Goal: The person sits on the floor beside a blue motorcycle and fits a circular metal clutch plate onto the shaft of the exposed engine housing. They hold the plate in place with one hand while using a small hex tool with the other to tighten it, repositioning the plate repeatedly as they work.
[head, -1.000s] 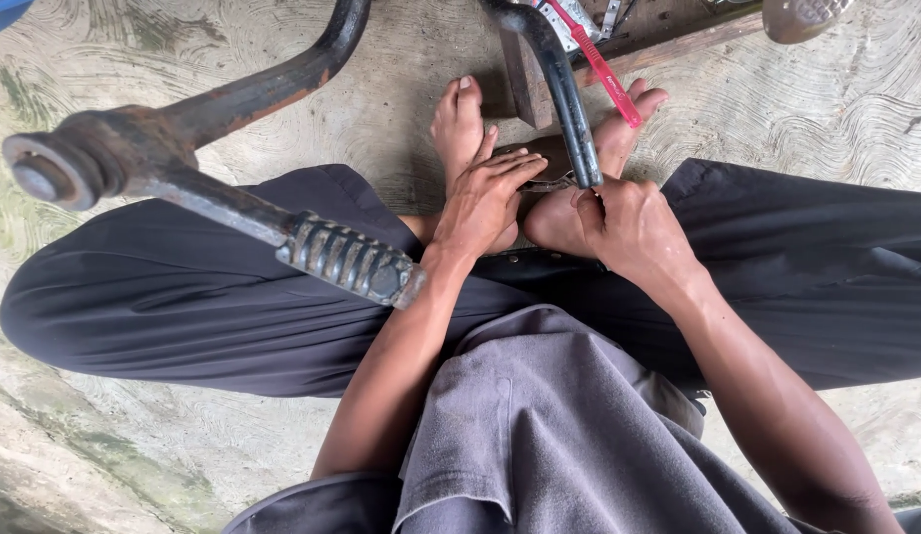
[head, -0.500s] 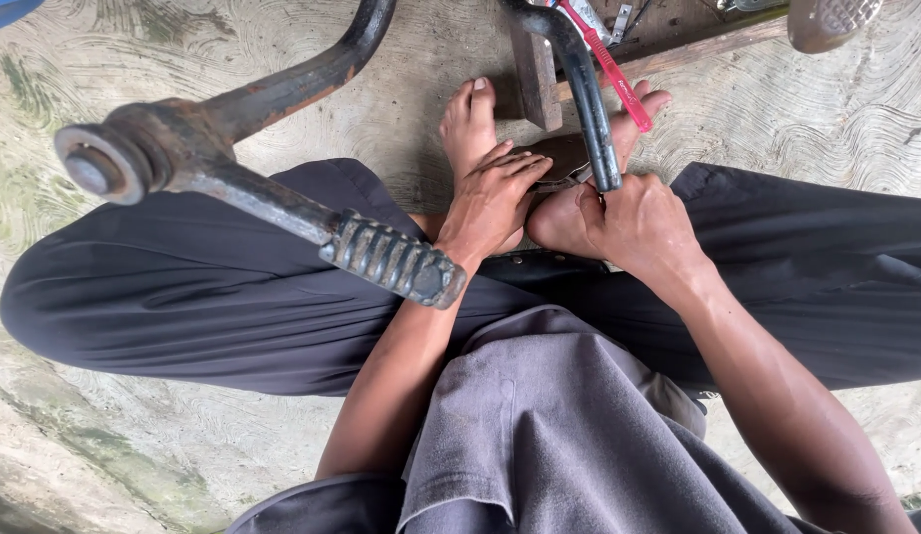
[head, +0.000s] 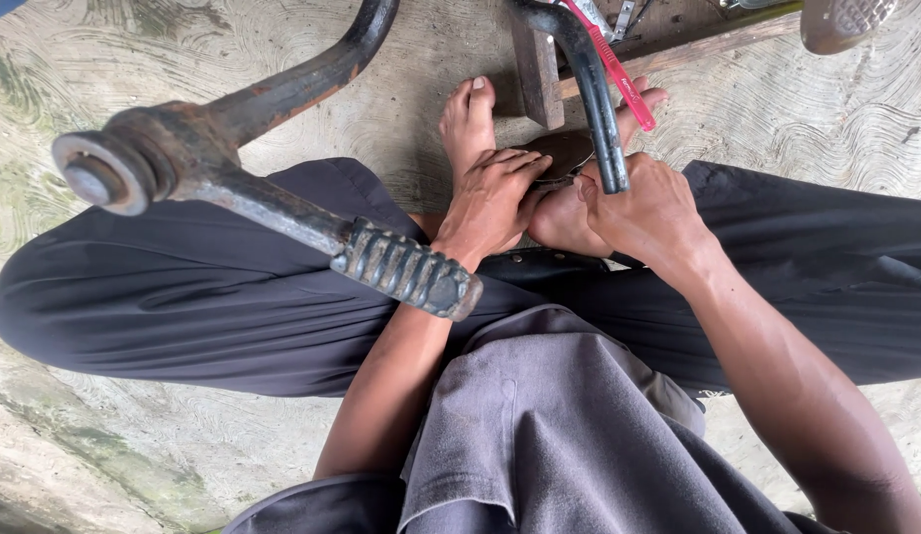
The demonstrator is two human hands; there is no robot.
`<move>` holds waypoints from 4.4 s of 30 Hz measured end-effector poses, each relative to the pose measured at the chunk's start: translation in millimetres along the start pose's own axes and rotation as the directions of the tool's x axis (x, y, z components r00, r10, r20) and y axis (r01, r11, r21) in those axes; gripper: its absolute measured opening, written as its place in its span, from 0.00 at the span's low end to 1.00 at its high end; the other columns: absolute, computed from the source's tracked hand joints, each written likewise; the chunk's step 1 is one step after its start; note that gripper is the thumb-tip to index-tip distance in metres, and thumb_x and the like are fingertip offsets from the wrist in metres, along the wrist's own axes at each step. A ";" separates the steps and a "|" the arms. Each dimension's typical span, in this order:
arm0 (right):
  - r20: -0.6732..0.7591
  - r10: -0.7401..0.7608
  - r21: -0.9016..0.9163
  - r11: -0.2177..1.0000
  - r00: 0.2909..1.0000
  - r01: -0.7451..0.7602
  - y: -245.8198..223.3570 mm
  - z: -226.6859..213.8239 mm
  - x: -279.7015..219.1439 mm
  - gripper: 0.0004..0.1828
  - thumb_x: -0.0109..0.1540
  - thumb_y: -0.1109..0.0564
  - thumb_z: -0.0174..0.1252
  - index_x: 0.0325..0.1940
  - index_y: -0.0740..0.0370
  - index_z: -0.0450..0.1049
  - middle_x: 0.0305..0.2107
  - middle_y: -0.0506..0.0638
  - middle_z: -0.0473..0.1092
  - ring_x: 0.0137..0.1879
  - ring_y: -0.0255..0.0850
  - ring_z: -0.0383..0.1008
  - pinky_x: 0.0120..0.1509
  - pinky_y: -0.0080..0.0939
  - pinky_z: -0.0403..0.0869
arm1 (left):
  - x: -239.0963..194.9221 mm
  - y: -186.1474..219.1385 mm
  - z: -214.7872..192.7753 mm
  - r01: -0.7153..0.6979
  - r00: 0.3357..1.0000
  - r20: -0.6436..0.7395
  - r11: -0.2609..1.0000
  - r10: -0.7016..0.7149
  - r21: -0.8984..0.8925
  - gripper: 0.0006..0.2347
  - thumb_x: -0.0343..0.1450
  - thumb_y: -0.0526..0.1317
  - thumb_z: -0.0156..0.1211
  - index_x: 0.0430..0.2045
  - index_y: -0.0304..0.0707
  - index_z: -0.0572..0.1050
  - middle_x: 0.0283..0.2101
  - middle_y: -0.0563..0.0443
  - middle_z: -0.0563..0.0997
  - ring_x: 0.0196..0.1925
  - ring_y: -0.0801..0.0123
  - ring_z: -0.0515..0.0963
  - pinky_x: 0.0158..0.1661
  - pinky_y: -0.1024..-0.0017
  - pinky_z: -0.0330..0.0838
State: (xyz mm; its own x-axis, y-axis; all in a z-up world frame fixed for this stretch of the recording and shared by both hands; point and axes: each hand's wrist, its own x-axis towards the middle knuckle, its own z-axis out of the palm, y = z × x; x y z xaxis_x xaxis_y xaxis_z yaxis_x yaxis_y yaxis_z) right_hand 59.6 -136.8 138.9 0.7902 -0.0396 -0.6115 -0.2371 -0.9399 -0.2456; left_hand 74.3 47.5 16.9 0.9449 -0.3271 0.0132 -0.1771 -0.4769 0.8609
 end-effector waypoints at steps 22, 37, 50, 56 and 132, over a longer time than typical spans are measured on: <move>-0.023 -0.141 -0.234 0.963 0.990 0.132 16.8 27.2 10.5 0.15 0.69 0.43 0.45 0.42 0.49 0.76 0.26 0.57 0.73 0.34 0.66 0.79 0.39 0.60 0.77 | 14.1 15.2 -57.2 0.119 0.818 0.573 0.962 0.045 -0.245 0.16 0.78 0.40 0.49 0.58 0.33 0.75 0.61 0.35 0.77 0.66 0.42 0.73 0.66 0.49 0.63; -0.211 -0.065 -0.309 0.951 0.975 -0.004 15.6 83.5 -2.1 0.18 0.73 0.44 0.48 0.55 0.55 0.76 0.17 0.52 0.72 0.27 0.64 0.80 0.32 0.60 0.81 | -24.1 -27.0 9.5 -0.108 0.933 0.339 0.993 0.119 -0.051 0.13 0.79 0.39 0.48 0.55 0.49 0.77 0.55 0.48 0.83 0.59 0.54 0.80 0.55 0.56 0.77; -0.188 -0.492 -0.719 0.658 0.850 0.222 19.3 59.8 20.5 0.11 0.62 0.59 0.46 0.39 0.65 0.73 0.16 0.46 0.66 0.23 0.51 0.75 0.32 0.56 0.73 | 13.4 37.3 -32.6 -0.121 0.993 0.033 0.981 0.117 0.149 0.13 0.63 0.48 0.65 0.38 0.53 0.87 0.65 0.22 0.61 0.67 0.30 0.58 0.63 0.38 0.50; -0.052 -0.570 -0.840 0.469 0.820 0.273 18.2 46.1 29.3 0.05 0.56 0.63 0.48 0.35 0.61 0.67 0.20 0.45 0.63 0.22 0.45 0.69 0.34 0.54 0.63 | 10.5 44.8 -32.3 -0.049 0.996 0.083 0.985 0.035 0.168 0.11 0.67 0.45 0.63 0.40 0.49 0.86 0.68 0.18 0.57 0.69 0.27 0.54 0.64 0.36 0.47; -0.261 -0.280 0.279 0.894 0.924 0.350 -6.4 -11.1 -38.7 0.12 0.60 0.55 0.65 0.47 0.60 0.79 0.19 0.58 0.63 0.33 0.59 0.76 0.31 0.59 0.68 | -25.0 75.8 -21.9 0.363 0.554 0.433 -0.262 -0.711 -0.894 0.11 0.75 0.36 0.61 0.40 0.24 0.66 0.49 0.32 0.78 0.53 0.51 0.82 0.52 0.54 0.80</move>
State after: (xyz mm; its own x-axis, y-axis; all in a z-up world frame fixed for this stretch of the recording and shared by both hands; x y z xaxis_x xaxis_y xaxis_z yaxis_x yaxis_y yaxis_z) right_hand 36.8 -133.0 172.5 0.9440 0.1377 -0.3000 -0.0937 -0.7597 -0.6435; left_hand 43.2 37.4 93.0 0.5301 -0.1956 -0.8251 0.6354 0.7360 0.2337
